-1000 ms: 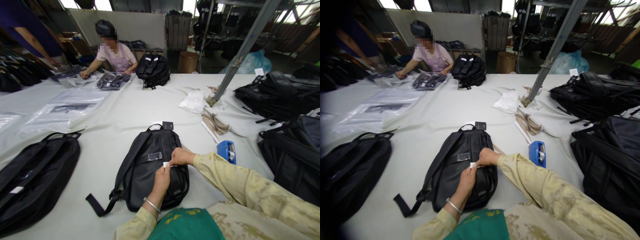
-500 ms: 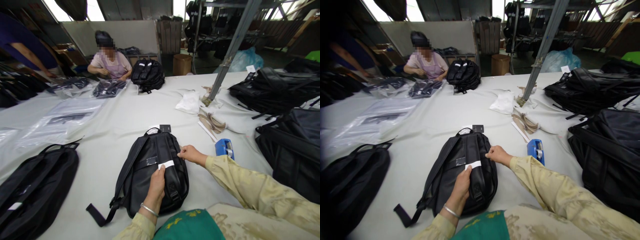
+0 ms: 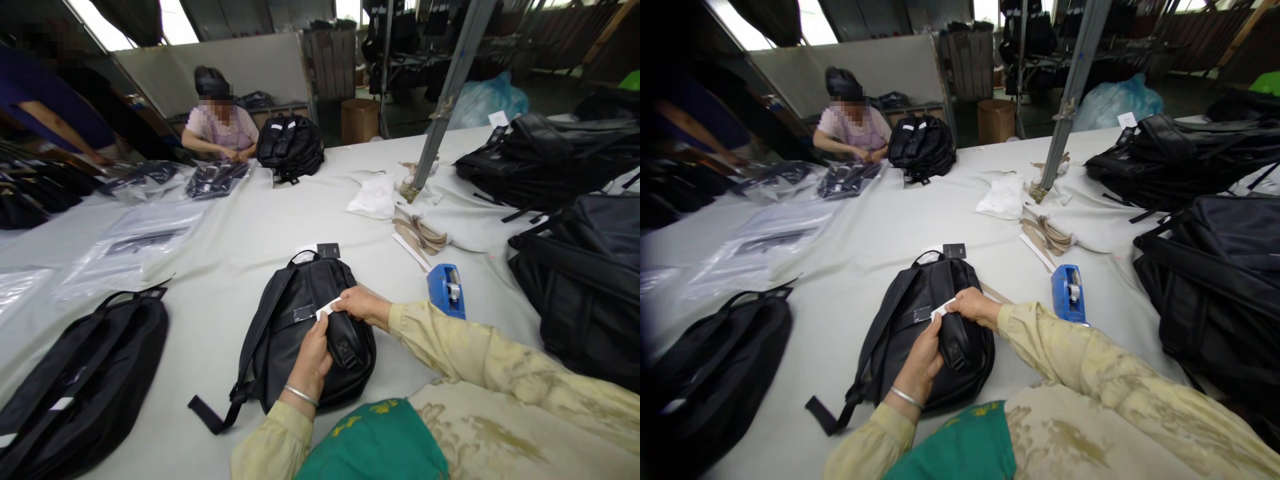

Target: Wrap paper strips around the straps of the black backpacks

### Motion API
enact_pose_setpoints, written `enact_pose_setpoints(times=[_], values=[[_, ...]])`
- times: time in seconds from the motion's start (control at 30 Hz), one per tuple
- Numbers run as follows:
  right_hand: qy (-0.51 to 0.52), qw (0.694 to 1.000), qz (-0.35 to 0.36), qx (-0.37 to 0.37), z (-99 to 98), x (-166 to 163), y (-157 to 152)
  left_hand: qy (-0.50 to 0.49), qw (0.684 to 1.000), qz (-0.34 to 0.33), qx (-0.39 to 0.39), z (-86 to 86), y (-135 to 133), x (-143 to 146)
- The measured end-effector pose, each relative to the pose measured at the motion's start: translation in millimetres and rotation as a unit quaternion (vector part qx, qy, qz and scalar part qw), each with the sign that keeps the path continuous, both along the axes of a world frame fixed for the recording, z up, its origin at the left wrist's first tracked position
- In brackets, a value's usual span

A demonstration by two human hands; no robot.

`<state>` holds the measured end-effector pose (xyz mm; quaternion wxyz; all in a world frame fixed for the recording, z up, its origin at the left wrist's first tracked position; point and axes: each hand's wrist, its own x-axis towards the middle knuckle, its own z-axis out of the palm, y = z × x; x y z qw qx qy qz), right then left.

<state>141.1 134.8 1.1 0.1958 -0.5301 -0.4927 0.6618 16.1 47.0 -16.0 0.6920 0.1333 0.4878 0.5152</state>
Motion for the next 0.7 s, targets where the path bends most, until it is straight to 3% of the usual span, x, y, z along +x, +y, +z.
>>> enact_pose_setpoints(times=[0.1, 0.17, 0.3, 0.4, 0.47, 0.53, 0.63, 0.7], values=[[0.004, 1.000, -0.001, 0.011, 4.8, 6, 9, -0.032, 0.995, -0.089, -0.030, 9.6, -13, 4], [-0.014, 0.999, 0.013, 0.033, 6.5, 10, 15, -0.012, 0.993, -0.105, -0.042, 15.1, -17, 6], [-0.118, 0.982, 0.046, 0.140, 0.6, 36, 37, 0.029, 0.998, -0.035, -0.054, 30.8, -7, 12], [-0.298, 0.932, 0.023, 0.207, -16.0, 79, 52, 0.032, 0.997, 0.004, -0.070, 46.5, 3, 21], [-0.369, 0.908, 0.011, 0.197, -33.0, 107, 50, 0.015, 0.997, -0.049, -0.060, 53.4, 1, 31], [-0.402, 0.897, 0.019, 0.181, -53.2, 124, 38, 0.038, 0.984, -0.164, -0.051, 52.4, -12, 40], [-0.433, 0.881, 0.046, 0.184, -83.4, 127, 13, 0.184, 0.936, -0.299, -0.015, 34.2, -45, 44], [-0.444, 0.873, 0.058, 0.193, -99.7, 124, 0, 0.269, 0.905, -0.328, 0.019, 16.9, -70, 35]])
